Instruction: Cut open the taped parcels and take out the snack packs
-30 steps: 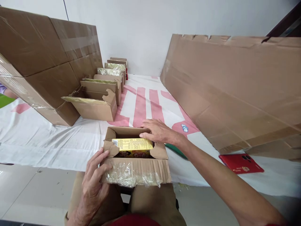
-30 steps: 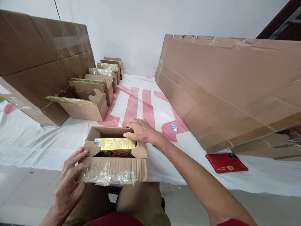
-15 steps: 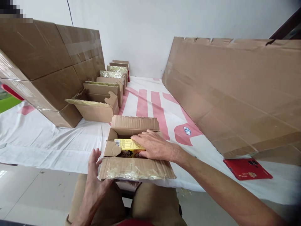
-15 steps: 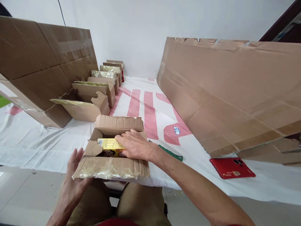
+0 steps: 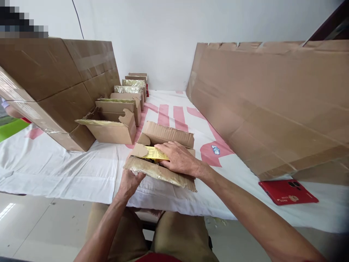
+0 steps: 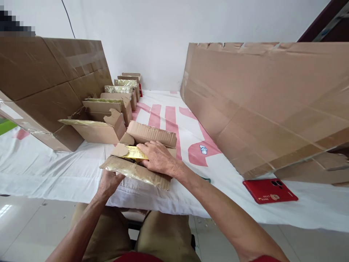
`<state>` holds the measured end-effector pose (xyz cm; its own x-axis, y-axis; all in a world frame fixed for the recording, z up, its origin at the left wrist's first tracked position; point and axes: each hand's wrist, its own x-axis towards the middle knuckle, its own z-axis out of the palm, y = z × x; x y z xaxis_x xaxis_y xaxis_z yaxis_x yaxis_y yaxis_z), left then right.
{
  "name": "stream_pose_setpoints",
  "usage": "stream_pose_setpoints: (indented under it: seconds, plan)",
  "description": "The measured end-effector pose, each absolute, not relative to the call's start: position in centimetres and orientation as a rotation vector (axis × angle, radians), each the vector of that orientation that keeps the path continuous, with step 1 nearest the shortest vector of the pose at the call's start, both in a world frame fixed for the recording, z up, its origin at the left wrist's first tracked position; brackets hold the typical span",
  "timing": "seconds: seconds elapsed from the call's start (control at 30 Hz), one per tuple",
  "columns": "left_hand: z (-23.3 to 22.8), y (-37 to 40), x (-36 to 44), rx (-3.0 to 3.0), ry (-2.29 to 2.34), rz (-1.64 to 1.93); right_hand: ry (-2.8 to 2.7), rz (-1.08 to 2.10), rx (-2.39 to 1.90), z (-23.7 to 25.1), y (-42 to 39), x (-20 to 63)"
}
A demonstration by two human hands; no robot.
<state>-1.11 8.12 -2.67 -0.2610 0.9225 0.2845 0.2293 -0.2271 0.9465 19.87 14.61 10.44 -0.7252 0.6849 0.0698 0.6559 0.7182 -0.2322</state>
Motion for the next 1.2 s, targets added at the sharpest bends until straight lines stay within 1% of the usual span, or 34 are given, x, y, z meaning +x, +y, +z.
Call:
stream_pose_setpoints:
  seconds: [0.13,0.33,0.53,0.7,0.8,0.87,0.93,1.03,1.1,1.2]
  plan:
    - [-2.6,9.5,-0.5,1.34,1.394,1.57,-2.741,0.258,-1.1,9.9,15.8,19.7]
    - [-4.4,10.3,-0.3,1.238,1.458,1.584,-2.599,0.313,-1.113,10.7,17.0,19.4]
    - [-5.4,11.4,0.7,1.162,1.497,1.609,-2.352,0.194,-1.065,15.0,16.7,21.6]
    - [-5.3,10.5,0.6,1.059,1.569,1.716,-2.038,0.31,-0.915,19.5,14.5,24.3]
    - [-2.9,8.5,-0.8,0.997,1.593,1.88,-1.916,0.499,-0.815,21.4,12.8,25.0]
    - [0.0,6.8,-2.4,1.016,1.547,2.013,-1.906,0.652,-0.766,22.1,11.8,24.9]
    - [3.4,5.1,-4.4,1.125,1.434,2.027,-1.944,0.807,-0.732,22.4,11.0,24.4]
    - [7.9,3.1,-6.7,1.281,1.23,1.79,-2.051,1.018,-0.693,22.0,10.5,23.1]
    - [9.8,2.2,-7.2,1.346,1.166,1.577,-2.129,1.093,-0.7,21.7,10.2,22.2]
    - [11.1,1.6,-6.4,1.366,1.213,1.352,-2.24,1.015,-0.739,21.5,9.6,21.5]
